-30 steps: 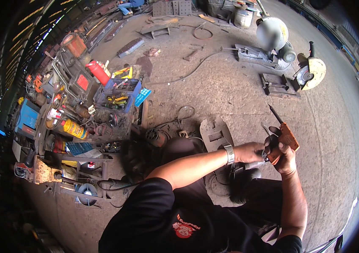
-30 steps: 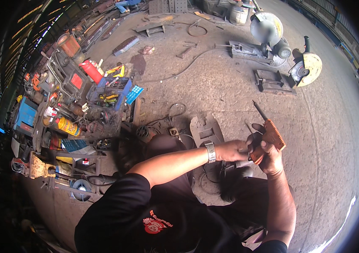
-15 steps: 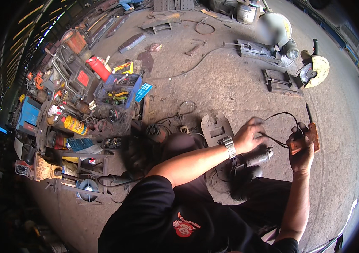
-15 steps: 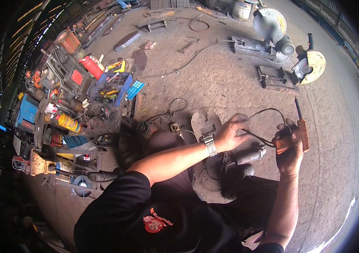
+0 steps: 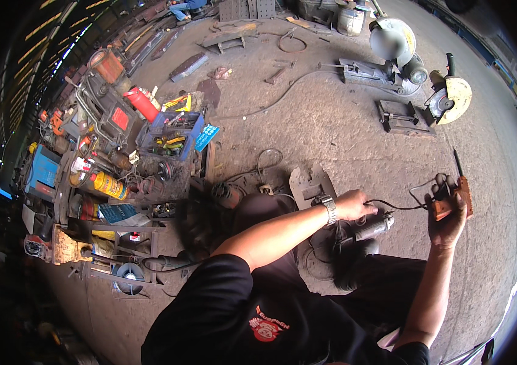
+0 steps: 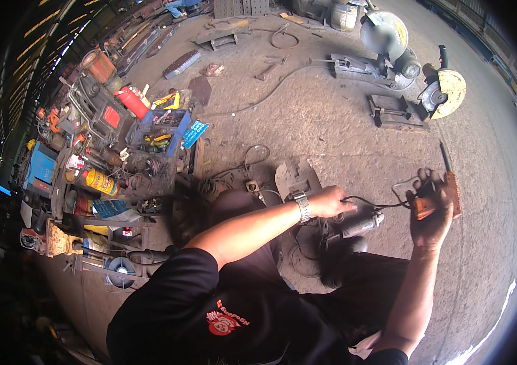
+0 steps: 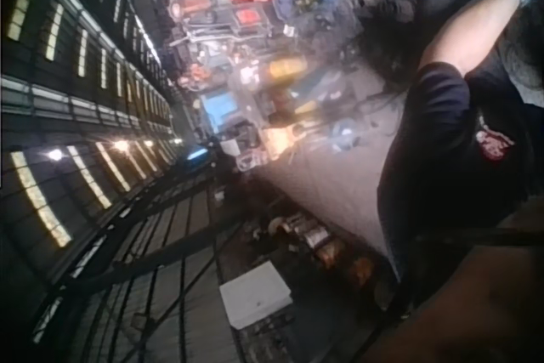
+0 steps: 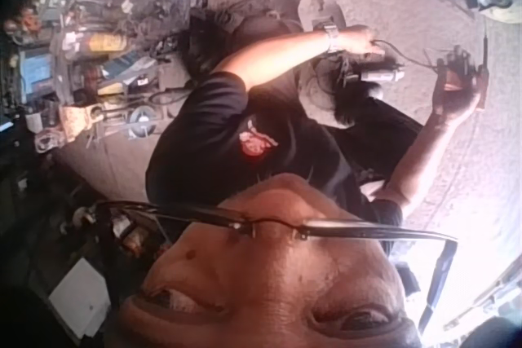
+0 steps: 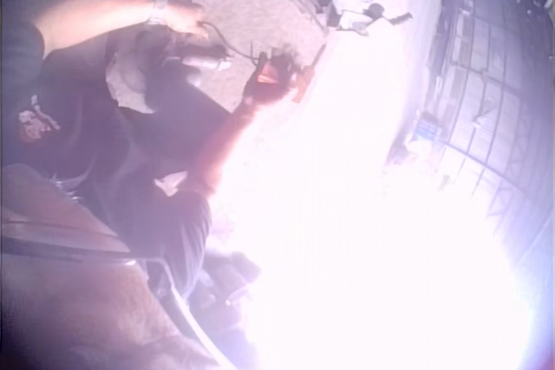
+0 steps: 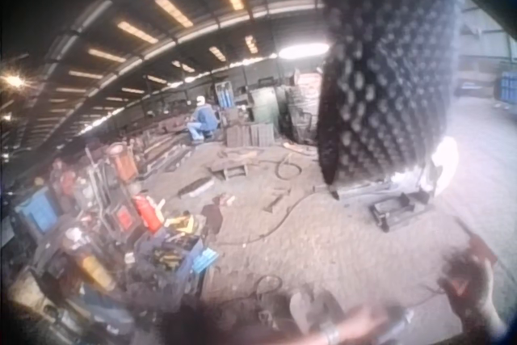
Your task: The person sits on the workshop floor and uses a power tool to grind or clean a metal part. They then inspect the part and interact with a coworker who is also working nearby.
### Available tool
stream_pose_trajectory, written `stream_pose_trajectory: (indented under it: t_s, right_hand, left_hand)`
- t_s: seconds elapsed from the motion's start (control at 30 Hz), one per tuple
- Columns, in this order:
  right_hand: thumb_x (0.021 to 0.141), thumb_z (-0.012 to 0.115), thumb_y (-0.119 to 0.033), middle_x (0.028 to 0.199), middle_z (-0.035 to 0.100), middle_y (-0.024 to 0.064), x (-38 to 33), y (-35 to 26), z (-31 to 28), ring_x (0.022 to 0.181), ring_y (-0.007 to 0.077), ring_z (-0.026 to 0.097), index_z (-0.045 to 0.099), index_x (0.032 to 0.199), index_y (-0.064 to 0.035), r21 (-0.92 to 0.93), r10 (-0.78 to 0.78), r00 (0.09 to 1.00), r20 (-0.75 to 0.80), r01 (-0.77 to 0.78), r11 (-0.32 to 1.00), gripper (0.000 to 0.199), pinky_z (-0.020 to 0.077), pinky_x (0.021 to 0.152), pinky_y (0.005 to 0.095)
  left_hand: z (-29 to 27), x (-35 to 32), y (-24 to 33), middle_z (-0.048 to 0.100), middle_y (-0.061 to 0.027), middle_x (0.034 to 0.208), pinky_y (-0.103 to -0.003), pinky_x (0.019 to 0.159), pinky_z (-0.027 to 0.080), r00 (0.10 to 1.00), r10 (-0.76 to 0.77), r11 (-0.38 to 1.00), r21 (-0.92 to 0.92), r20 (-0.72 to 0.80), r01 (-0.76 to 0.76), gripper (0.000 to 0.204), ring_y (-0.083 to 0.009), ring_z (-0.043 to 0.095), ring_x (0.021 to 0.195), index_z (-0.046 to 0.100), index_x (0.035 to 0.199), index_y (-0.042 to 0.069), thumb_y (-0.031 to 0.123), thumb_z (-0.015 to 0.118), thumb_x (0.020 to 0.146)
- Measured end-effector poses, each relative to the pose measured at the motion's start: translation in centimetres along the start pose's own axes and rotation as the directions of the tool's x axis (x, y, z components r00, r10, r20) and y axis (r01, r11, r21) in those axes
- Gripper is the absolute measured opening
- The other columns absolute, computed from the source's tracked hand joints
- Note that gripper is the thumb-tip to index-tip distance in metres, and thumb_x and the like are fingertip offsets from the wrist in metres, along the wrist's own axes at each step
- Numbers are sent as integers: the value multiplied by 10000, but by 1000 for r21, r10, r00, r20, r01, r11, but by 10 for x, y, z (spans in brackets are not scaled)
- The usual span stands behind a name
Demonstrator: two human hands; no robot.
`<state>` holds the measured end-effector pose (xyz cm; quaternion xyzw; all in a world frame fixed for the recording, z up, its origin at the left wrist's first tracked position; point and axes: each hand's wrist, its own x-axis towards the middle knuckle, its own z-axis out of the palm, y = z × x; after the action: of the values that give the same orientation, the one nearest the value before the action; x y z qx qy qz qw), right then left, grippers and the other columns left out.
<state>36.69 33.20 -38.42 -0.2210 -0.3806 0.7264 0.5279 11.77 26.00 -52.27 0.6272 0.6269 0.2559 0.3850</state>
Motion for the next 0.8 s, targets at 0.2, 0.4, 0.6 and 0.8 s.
stream_pose_trajectory:
  t_s: [0.2, 0.4, 0.6, 0.8]
  right_hand:
    - [950, 565, -264, 1493, 376, 209, 10, -33, -49, 1327, 438, 493, 189, 1536, -58, 22, -85, 977, -196, 91, 996, 726, 417, 1065, 649]
    - [1006, 444, -207, 1624, 126, 248, 0, -61, -56, 1407, 490, 354, 102, 1555, 5, -39, -190, 916, -352, 189, 981, 681, 345, 1136, 646]
    - [1023, 440, -128, 1014, 554, 100, 26, -94, -239, 843, 199, 555, 502, 1071, -24, 171, -305, 951, -40, 308, 936, 130, 482, 821, 355]
    - [948, 607, -101, 845, 568, 49, 18, -66, -152, 598, 130, 453, 558, 1167, -70, -173, -244, 829, -504, 180, 968, 226, 408, 568, 272]
  left_hand:
    - [-38, -1, 6, 644, -55, 589, -348, 543, 483, 988, -43, 995, -99, -148, 28, 288, -148, 604, 518, 735, 900, 48, 332, 698, 933]
    - [-97, -9, -1, 705, -118, 726, -398, 599, 493, 906, -62, 983, 133, -419, 128, 275, -205, 642, 633, 757, 938, 75, 332, 658, 946]
    - [-136, -4, -43, 674, -161, 732, -388, 548, 505, 750, -214, 975, -188, -626, 121, 298, -262, 654, 595, 691, 903, -26, 251, 606, 975]
    - [-133, -11, -20, 689, -85, 969, -284, 576, 510, 853, -356, 648, -759, -381, -68, 280, -165, 663, 668, 614, 1246, 13, 171, 556, 1022]
